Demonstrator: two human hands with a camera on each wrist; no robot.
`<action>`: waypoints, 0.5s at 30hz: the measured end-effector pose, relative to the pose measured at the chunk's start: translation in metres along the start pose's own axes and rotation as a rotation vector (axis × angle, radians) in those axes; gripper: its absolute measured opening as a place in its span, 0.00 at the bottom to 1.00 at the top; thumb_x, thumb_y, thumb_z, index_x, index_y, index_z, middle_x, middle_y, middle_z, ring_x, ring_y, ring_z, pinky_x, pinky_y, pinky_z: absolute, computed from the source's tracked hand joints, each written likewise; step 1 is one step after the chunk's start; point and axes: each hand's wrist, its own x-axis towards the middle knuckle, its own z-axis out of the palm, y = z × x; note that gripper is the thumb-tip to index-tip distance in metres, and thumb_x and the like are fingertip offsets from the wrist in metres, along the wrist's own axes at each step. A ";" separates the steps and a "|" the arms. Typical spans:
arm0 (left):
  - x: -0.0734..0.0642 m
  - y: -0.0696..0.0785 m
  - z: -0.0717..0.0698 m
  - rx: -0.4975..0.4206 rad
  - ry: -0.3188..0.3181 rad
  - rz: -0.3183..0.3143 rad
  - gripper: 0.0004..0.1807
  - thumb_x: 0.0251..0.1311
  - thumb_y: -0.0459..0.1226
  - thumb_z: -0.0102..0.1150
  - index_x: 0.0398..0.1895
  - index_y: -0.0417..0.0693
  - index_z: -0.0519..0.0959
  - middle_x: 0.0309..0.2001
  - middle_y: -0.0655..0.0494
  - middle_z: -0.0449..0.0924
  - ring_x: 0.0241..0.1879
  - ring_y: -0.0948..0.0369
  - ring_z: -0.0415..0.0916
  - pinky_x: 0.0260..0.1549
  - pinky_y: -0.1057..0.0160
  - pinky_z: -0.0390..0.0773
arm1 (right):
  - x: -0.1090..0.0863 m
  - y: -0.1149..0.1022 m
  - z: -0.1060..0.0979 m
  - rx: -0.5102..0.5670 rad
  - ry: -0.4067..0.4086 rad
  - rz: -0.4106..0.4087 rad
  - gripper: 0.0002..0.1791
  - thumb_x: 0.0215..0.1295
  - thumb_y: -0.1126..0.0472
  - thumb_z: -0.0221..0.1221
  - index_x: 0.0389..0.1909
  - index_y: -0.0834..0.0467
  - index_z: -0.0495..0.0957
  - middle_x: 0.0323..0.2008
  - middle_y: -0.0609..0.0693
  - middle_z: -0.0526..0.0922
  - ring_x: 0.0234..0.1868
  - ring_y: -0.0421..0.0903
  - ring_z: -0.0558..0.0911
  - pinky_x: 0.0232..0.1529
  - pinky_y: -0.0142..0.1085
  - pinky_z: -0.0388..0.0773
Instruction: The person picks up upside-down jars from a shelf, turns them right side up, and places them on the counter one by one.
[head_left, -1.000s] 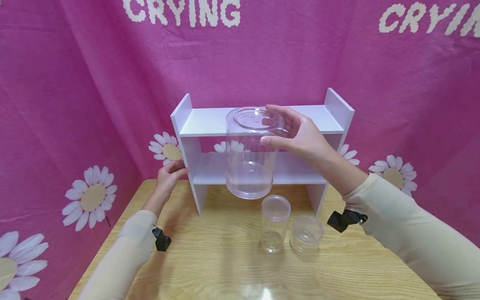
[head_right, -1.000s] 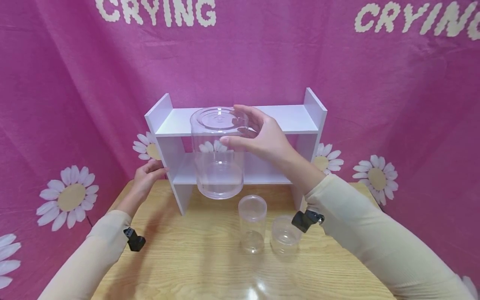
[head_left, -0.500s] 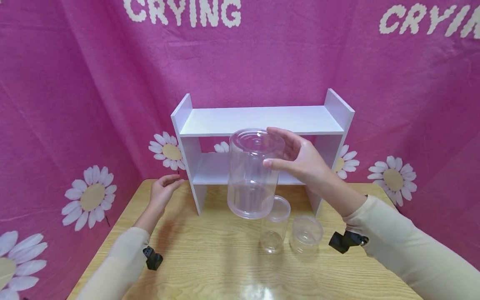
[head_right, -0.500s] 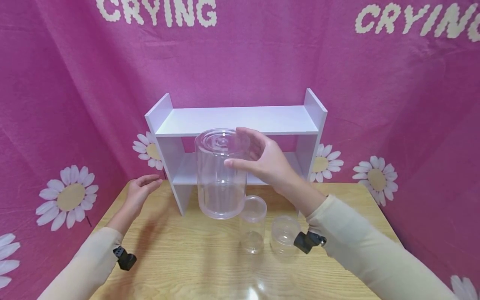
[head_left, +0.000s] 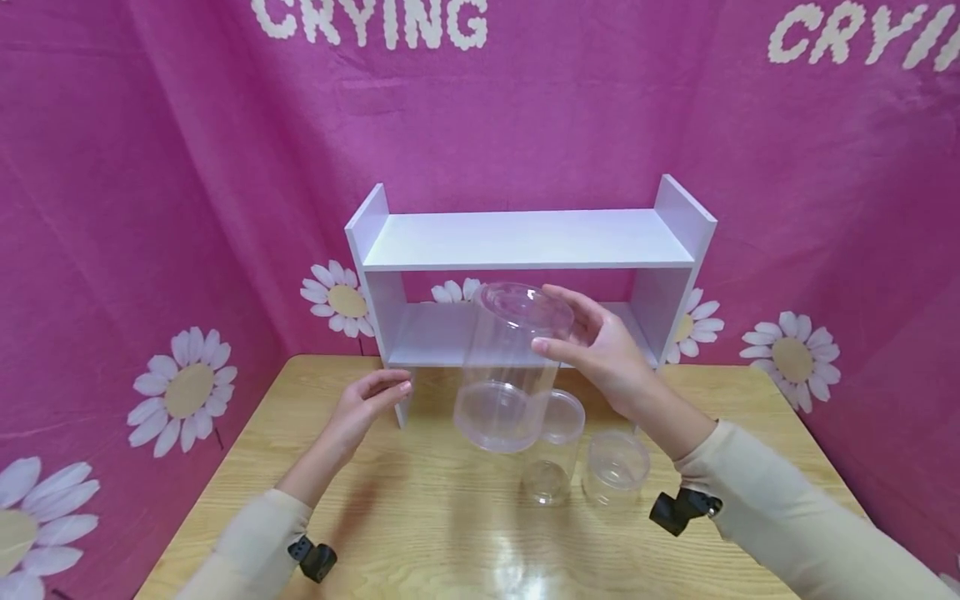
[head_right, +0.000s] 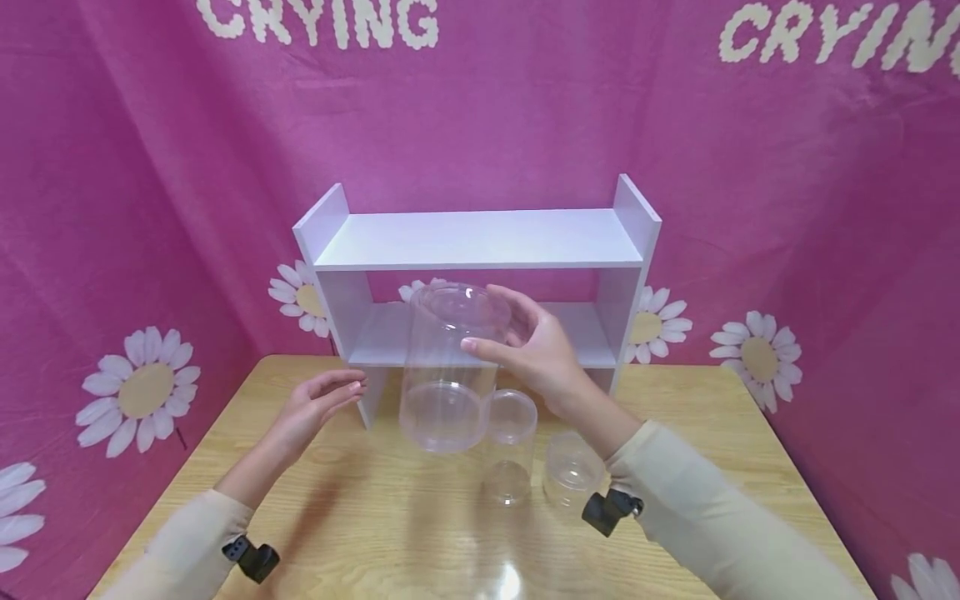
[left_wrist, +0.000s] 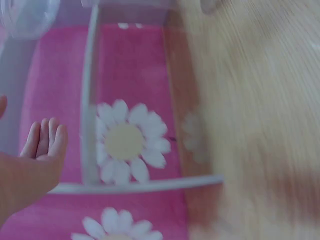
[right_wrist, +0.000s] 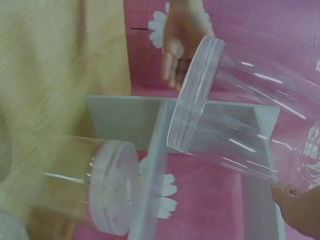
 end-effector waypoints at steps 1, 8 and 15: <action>-0.002 0.003 0.004 0.003 -0.037 0.025 0.24 0.64 0.36 0.56 0.59 0.30 0.70 0.45 0.62 0.82 0.44 0.75 0.79 0.52 0.74 0.76 | 0.000 0.002 0.001 0.011 0.000 0.006 0.39 0.58 0.68 0.63 0.71 0.58 0.59 0.69 0.56 0.65 0.53 0.31 0.75 0.53 0.19 0.75; -0.011 0.020 0.027 -0.015 -0.279 0.150 0.28 0.65 0.38 0.55 0.65 0.34 0.65 0.65 0.36 0.69 0.65 0.53 0.70 0.61 0.70 0.72 | 0.000 0.014 0.006 0.063 -0.004 0.029 0.39 0.58 0.66 0.63 0.71 0.57 0.60 0.68 0.57 0.65 0.55 0.33 0.73 0.53 0.19 0.75; -0.015 0.026 0.039 -0.051 -0.455 0.191 0.39 0.64 0.46 0.56 0.71 0.33 0.55 0.71 0.35 0.57 0.72 0.40 0.55 0.70 0.50 0.62 | 0.000 0.017 0.009 0.122 -0.006 0.025 0.39 0.58 0.65 0.63 0.71 0.58 0.59 0.70 0.58 0.63 0.57 0.35 0.72 0.54 0.20 0.75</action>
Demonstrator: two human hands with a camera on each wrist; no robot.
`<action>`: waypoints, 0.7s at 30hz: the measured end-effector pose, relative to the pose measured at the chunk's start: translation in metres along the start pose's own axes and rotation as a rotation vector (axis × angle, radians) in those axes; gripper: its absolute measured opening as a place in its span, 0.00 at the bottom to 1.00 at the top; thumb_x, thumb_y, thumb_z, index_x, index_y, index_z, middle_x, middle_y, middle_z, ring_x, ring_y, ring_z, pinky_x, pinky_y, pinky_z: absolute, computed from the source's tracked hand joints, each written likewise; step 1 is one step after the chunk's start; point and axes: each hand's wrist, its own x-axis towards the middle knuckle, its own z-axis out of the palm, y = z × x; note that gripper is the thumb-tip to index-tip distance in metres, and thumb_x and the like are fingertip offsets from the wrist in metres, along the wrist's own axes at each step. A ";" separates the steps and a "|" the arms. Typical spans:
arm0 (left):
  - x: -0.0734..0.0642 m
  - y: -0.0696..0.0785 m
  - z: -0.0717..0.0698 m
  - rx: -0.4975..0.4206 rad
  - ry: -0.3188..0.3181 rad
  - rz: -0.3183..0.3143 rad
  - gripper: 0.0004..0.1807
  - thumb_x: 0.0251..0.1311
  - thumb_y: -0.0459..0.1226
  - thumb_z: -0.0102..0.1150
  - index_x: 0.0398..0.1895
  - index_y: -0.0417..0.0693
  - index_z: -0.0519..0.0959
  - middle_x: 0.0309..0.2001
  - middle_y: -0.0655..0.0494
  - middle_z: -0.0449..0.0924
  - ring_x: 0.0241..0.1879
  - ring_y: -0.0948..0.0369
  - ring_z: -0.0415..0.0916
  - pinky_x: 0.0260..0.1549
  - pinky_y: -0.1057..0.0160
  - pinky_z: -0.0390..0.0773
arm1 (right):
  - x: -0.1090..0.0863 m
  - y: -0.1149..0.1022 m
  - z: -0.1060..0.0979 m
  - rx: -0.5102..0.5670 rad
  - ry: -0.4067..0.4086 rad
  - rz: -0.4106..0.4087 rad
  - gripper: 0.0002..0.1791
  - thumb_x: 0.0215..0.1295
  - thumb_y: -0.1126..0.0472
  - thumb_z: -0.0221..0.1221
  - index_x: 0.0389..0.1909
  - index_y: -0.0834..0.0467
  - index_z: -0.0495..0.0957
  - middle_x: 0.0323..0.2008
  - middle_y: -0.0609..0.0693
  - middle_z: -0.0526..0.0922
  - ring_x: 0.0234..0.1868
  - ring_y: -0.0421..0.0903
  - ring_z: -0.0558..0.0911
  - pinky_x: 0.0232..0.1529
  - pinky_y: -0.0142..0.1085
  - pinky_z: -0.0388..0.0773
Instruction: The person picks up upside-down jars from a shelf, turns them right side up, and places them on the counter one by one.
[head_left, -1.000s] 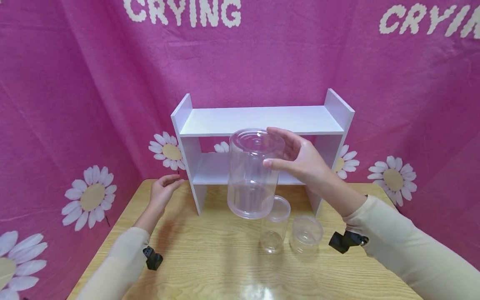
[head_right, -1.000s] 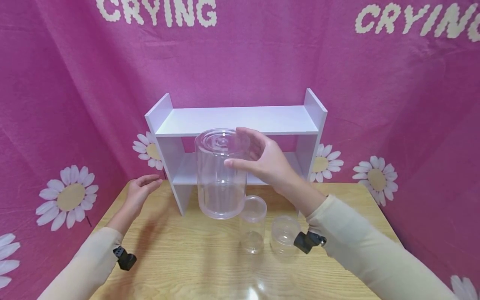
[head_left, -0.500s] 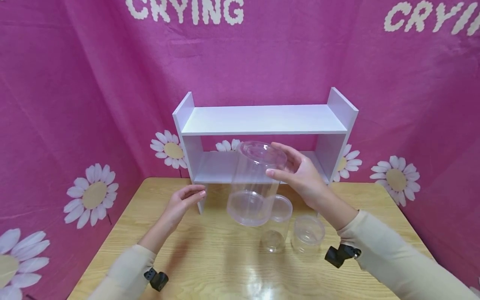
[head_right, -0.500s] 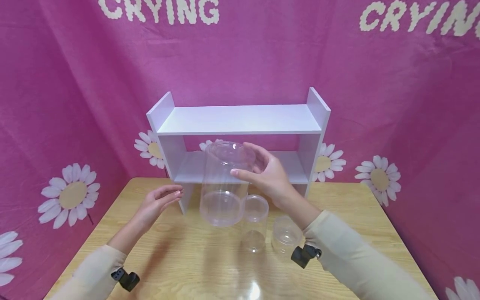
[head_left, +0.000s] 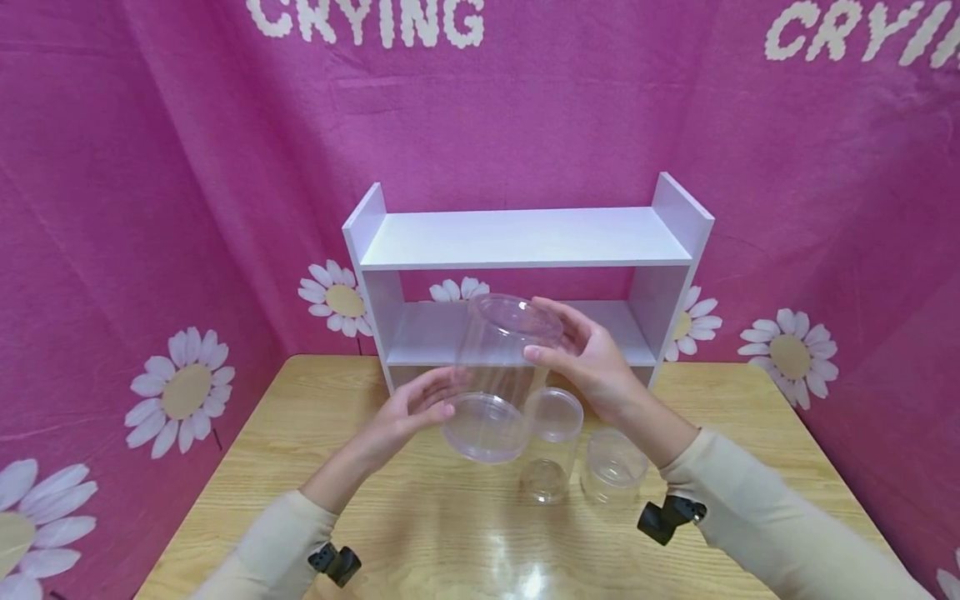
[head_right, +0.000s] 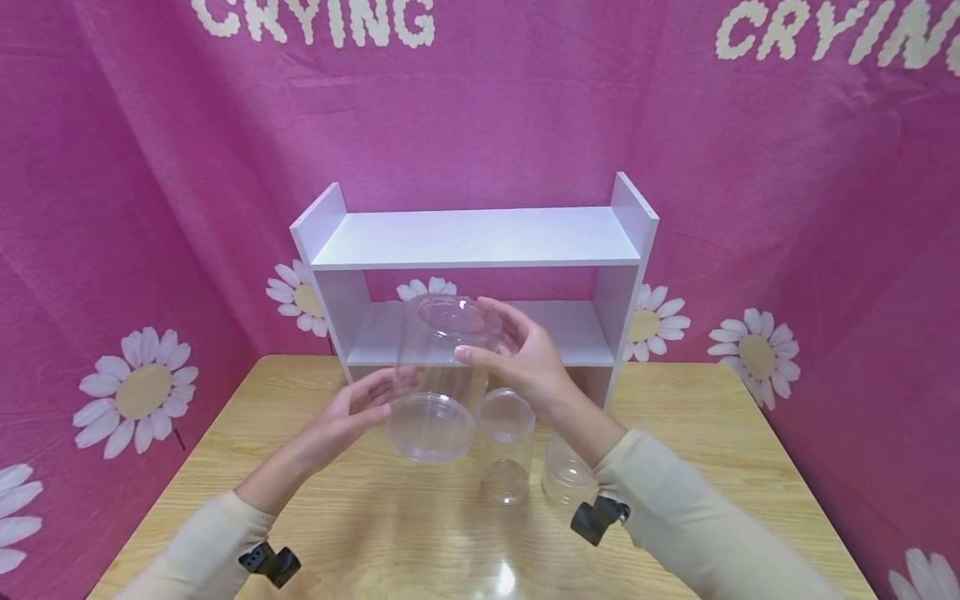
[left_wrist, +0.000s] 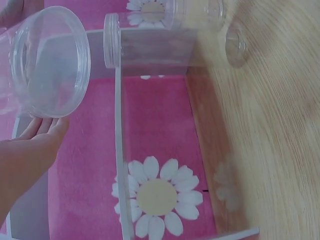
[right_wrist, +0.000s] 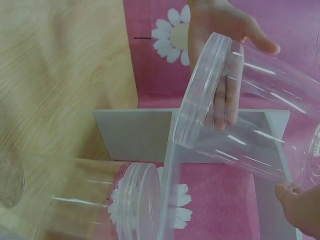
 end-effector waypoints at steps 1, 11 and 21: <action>0.000 0.000 0.001 -0.009 -0.016 0.008 0.40 0.64 0.46 0.57 0.71 0.33 0.54 0.72 0.34 0.56 0.72 0.40 0.54 0.70 0.48 0.60 | 0.000 0.000 0.000 0.003 -0.002 -0.002 0.39 0.58 0.65 0.63 0.71 0.58 0.59 0.70 0.58 0.63 0.57 0.35 0.72 0.54 0.20 0.76; 0.000 -0.001 0.011 -0.033 -0.033 0.064 0.45 0.55 0.42 0.67 0.71 0.34 0.55 0.71 0.35 0.57 0.73 0.41 0.52 0.72 0.50 0.58 | -0.002 0.004 0.001 0.109 -0.017 0.000 0.37 0.60 0.66 0.58 0.71 0.62 0.58 0.58 0.47 0.71 0.52 0.31 0.77 0.54 0.22 0.76; -0.001 0.002 0.014 -0.033 0.075 0.138 0.41 0.53 0.39 0.69 0.65 0.28 0.62 0.65 0.28 0.66 0.63 0.62 0.72 0.62 0.77 0.68 | -0.003 0.004 -0.003 0.098 -0.064 -0.002 0.39 0.62 0.63 0.59 0.72 0.62 0.54 0.71 0.63 0.60 0.55 0.30 0.75 0.57 0.21 0.74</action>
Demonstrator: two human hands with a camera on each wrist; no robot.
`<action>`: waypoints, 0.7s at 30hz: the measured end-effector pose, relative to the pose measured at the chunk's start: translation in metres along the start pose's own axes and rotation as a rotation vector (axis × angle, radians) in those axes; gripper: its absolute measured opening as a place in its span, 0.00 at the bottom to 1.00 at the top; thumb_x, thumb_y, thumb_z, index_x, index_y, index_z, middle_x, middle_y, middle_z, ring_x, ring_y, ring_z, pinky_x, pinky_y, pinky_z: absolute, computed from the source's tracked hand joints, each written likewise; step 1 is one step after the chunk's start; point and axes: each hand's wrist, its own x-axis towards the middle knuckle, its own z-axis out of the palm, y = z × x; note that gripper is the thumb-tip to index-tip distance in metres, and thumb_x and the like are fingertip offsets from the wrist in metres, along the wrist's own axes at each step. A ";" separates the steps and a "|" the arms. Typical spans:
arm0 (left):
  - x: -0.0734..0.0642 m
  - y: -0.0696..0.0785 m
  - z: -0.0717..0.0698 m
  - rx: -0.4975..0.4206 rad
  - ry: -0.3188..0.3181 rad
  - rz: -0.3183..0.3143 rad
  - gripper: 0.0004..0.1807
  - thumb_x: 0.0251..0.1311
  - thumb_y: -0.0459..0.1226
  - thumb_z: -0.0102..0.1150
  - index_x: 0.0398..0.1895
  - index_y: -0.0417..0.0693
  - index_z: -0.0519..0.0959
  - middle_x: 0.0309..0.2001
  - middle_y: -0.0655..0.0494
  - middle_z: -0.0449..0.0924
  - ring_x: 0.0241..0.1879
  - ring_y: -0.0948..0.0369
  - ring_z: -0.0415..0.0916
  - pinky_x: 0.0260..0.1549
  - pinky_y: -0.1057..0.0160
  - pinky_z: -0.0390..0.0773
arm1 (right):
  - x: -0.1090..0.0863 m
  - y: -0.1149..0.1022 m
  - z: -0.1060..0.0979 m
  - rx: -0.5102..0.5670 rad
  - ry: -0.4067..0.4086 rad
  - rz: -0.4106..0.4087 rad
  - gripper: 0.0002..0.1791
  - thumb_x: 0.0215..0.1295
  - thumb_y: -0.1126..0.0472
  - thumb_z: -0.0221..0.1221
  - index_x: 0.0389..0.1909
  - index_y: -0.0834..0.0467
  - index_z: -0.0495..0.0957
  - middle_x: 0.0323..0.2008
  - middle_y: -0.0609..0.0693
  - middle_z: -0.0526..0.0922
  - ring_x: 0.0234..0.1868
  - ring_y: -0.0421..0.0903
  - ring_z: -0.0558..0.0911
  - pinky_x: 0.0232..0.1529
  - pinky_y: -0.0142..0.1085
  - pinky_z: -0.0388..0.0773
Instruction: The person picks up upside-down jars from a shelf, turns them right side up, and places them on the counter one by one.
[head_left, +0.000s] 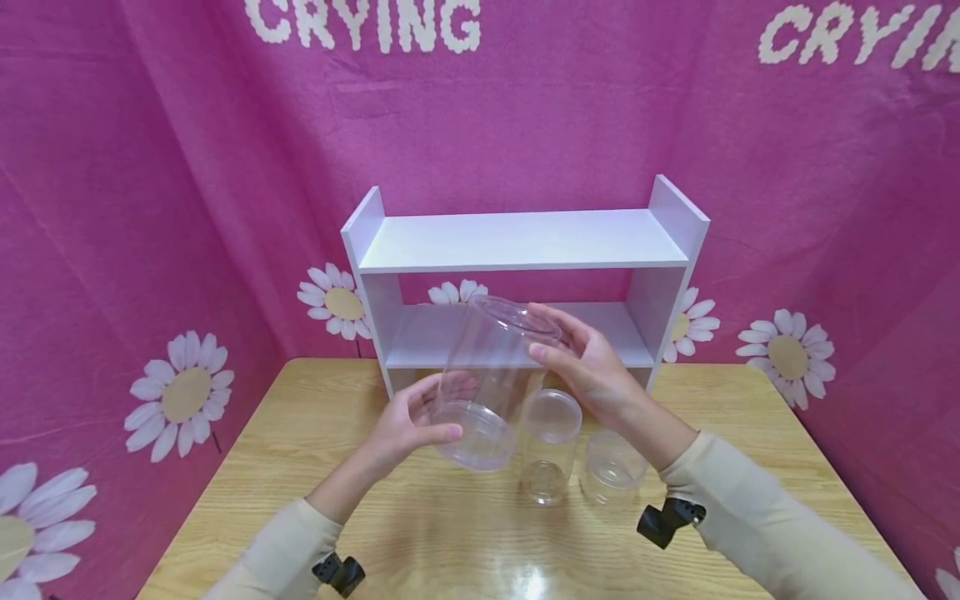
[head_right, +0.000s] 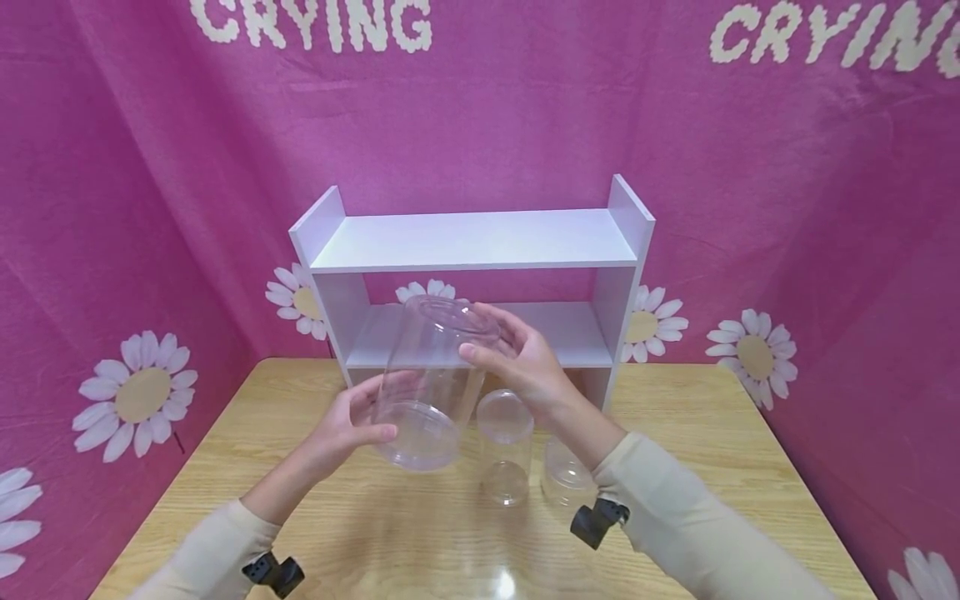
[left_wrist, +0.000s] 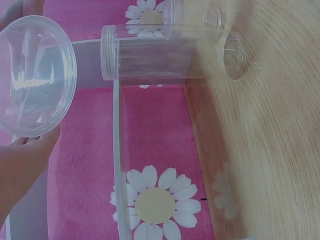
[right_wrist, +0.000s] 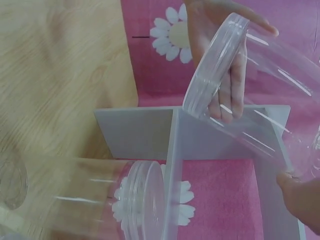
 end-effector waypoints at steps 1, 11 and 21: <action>0.000 0.001 0.000 -0.007 -0.001 0.002 0.40 0.53 0.38 0.69 0.65 0.27 0.62 0.65 0.28 0.65 0.62 0.65 0.73 0.62 0.77 0.68 | 0.000 0.000 -0.001 -0.016 -0.004 -0.006 0.39 0.63 0.62 0.59 0.72 0.62 0.54 0.71 0.63 0.59 0.56 0.30 0.74 0.57 0.21 0.74; -0.004 0.005 -0.015 0.068 -0.012 -0.107 0.36 0.56 0.38 0.65 0.65 0.32 0.65 0.63 0.32 0.69 0.61 0.51 0.74 0.58 0.73 0.74 | 0.002 -0.002 -0.009 -0.304 0.002 -0.253 0.43 0.55 0.70 0.66 0.70 0.61 0.58 0.70 0.58 0.65 0.70 0.50 0.67 0.67 0.27 0.67; -0.006 0.015 -0.024 0.159 -0.098 -0.244 0.37 0.57 0.43 0.65 0.64 0.29 0.65 0.61 0.31 0.72 0.62 0.41 0.71 0.59 0.58 0.77 | -0.004 -0.001 -0.001 -1.126 -0.184 -0.884 0.58 0.35 0.49 0.78 0.69 0.63 0.61 0.70 0.58 0.65 0.73 0.53 0.62 0.74 0.42 0.60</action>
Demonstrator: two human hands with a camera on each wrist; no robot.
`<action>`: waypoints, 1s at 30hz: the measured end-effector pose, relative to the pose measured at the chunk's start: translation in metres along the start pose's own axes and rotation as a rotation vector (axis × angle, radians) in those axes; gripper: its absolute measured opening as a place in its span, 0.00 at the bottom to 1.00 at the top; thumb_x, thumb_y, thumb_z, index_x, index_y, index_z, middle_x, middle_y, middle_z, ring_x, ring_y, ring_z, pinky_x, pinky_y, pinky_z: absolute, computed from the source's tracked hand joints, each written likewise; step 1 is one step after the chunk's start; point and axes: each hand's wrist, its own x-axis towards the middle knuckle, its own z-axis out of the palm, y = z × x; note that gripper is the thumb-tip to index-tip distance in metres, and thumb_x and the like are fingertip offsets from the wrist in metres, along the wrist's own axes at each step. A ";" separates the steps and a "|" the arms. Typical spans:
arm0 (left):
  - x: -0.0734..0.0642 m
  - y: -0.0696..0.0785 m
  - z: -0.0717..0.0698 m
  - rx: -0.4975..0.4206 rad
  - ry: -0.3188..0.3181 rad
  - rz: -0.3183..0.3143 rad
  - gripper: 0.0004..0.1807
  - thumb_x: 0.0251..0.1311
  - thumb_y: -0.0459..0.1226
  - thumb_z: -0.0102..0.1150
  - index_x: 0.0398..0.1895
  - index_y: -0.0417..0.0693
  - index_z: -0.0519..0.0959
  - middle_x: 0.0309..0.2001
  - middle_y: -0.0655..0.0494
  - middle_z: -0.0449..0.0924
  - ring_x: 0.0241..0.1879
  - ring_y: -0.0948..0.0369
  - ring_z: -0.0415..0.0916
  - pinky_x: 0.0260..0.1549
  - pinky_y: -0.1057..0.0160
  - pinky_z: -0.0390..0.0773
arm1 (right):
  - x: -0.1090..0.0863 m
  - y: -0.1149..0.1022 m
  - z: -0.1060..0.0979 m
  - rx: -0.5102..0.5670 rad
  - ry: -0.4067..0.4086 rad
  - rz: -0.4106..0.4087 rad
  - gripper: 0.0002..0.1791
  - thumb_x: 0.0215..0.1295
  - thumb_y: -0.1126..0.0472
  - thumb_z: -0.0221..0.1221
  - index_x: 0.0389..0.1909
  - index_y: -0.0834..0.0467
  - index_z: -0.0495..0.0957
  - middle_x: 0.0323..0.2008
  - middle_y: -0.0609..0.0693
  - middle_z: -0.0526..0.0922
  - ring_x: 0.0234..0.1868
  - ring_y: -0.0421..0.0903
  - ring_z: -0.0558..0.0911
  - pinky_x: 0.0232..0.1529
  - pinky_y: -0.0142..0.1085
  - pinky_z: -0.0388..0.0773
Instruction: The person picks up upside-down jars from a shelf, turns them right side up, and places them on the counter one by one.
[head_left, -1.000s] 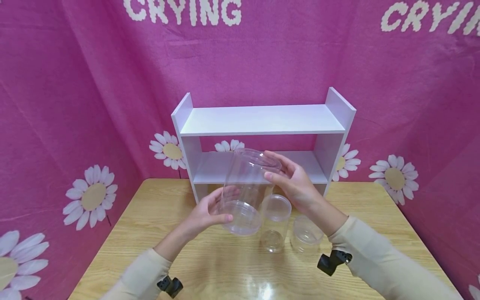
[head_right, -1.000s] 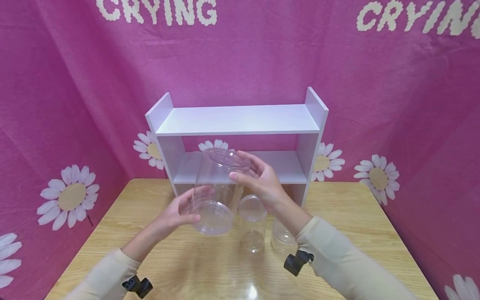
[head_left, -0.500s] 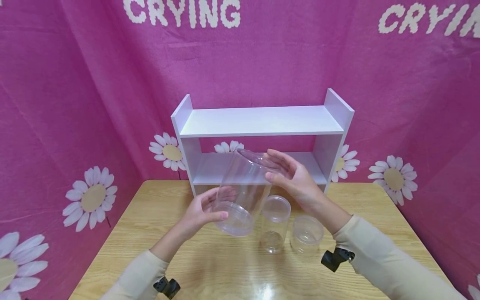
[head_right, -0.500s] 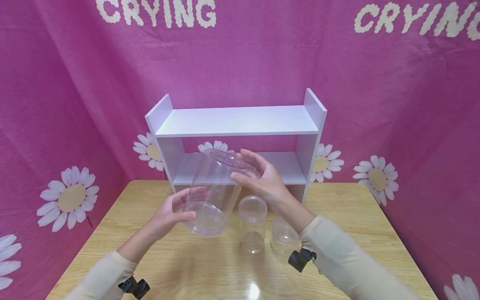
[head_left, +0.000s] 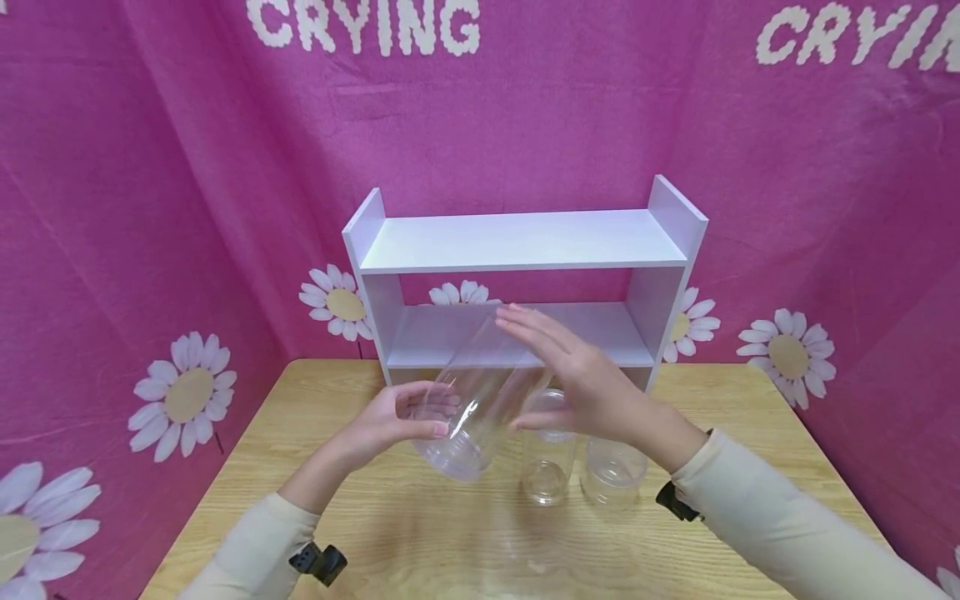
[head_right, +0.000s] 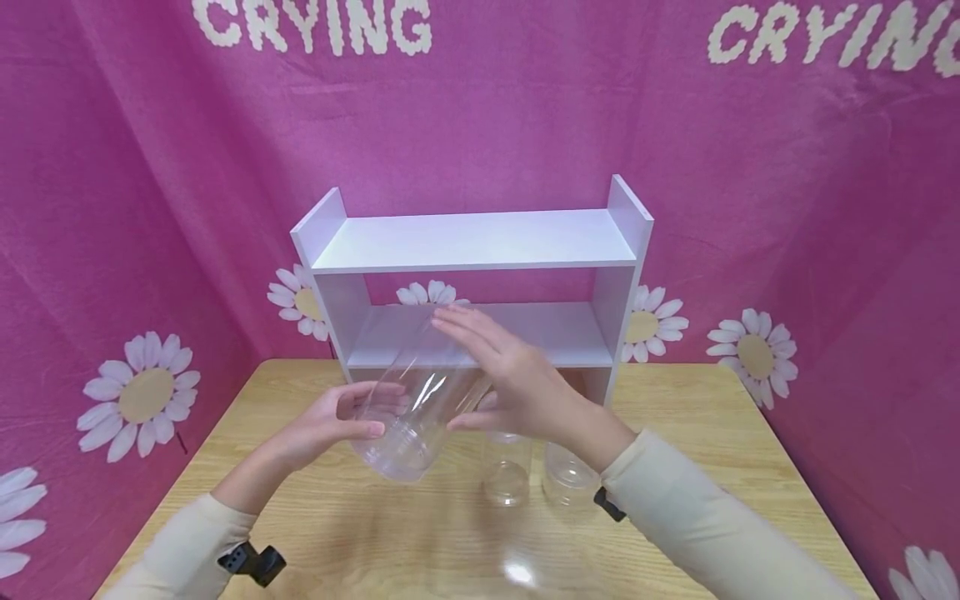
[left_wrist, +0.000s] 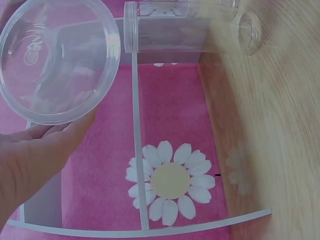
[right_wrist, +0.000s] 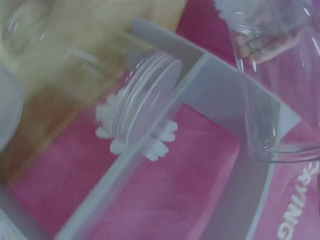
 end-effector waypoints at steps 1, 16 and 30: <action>0.000 0.001 -0.001 0.009 -0.002 -0.012 0.37 0.57 0.43 0.65 0.64 0.30 0.65 0.61 0.31 0.72 0.63 0.41 0.70 0.60 0.57 0.76 | 0.000 -0.001 0.001 -0.055 -0.035 -0.065 0.59 0.35 0.48 0.78 0.69 0.64 0.61 0.70 0.59 0.65 0.73 0.55 0.62 0.75 0.42 0.59; 0.002 0.003 0.001 0.137 -0.047 -0.144 0.41 0.56 0.51 0.64 0.66 0.36 0.65 0.64 0.40 0.72 0.65 0.46 0.68 0.61 0.49 0.75 | -0.008 -0.002 0.020 -0.623 -0.103 -0.401 0.43 0.36 0.59 0.73 0.60 0.66 0.72 0.59 0.58 0.78 0.61 0.53 0.77 0.66 0.42 0.72; 0.002 -0.001 -0.005 0.123 0.058 0.059 0.37 0.64 0.50 0.57 0.67 0.34 0.63 0.67 0.35 0.66 0.67 0.41 0.65 0.65 0.50 0.70 | -0.012 0.014 0.026 -0.426 -0.010 -0.249 0.57 0.17 0.46 0.81 0.56 0.67 0.73 0.54 0.59 0.80 0.56 0.55 0.78 0.62 0.44 0.75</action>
